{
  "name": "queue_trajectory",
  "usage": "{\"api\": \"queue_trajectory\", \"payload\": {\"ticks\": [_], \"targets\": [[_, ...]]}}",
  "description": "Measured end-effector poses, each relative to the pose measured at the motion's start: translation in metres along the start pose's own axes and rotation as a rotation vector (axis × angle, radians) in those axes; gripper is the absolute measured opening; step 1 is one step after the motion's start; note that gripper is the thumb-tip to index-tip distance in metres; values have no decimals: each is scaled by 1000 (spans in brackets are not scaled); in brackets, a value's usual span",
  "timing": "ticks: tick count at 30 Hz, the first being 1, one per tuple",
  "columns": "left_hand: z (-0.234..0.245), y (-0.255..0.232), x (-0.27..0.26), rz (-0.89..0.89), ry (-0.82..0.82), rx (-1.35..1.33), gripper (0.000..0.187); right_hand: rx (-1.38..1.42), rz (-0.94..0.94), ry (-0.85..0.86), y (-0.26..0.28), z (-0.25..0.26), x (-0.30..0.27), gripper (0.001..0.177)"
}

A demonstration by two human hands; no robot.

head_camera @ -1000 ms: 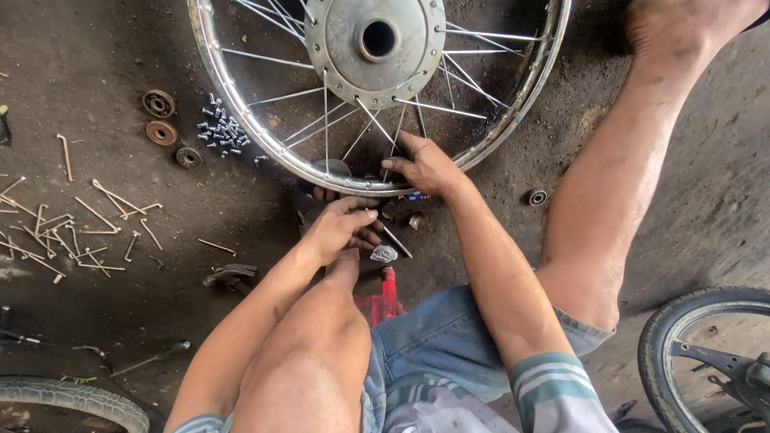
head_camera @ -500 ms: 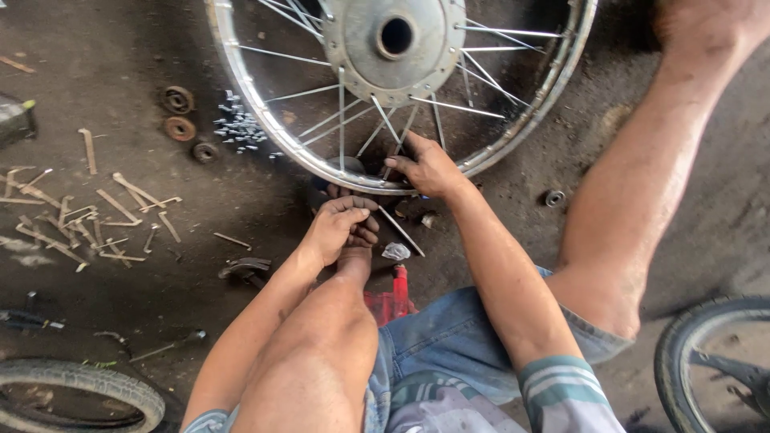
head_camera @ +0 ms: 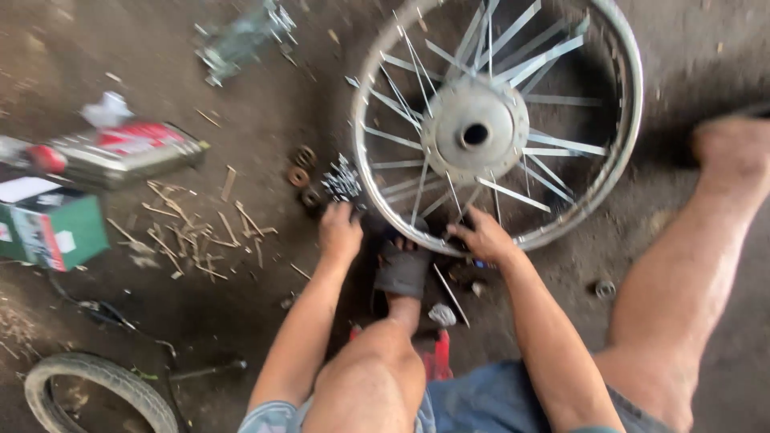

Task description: The person inserts metal spokes into a wheel hub and attaches them to a rim. They then open a package of nuts and screw them onto the spoke ends to secure the wheel assembly.

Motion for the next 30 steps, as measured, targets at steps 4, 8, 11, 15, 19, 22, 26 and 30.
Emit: {"api": "queue_trajectory", "payload": {"ticks": [4, 8, 11, 15, 19, 22, 26, 30], "targets": [[2, -2, 7, 87, 95, -23, 22, 34, 36, -1, 7, -3, 0, 36], [20, -20, -8, 181, 58, -312, 16, 125, 62, -18, 3, -13, 6, 35], [36, -40, -26, 253, 112, -693, 12, 122, 12, -78, 3, -32, 19, 35], [9, -61, -54, 487, 430, -1278, 11, 171, -83, -184, 21, -48, 8, 35], [-6, -72, -65, 506, 498, -1456, 14, 221, -24, -198, 4, -56, 19, 46], [-19, -76, -67, 556, 481, -1490, 16, 265, -43, -203, 6, -56, 16, 51], [-10, -86, -65, 351, 310, -1125, 18, 287, -63, -196, 19, -53, 10, 57], [-10, -89, -68, 421, 265, -1118, 17, 419, -115, -198, 27, -55, 2, 51]]}}
Point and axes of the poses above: each hand's wrist, its own x-axis towards the middle knuckle, its own z-axis out of the back of the hand, y = z × x, the point moved 3 cm from there along x, towards the middle knuckle, and after that the axes turned 7 degrees about x, right-handed, at the moved point
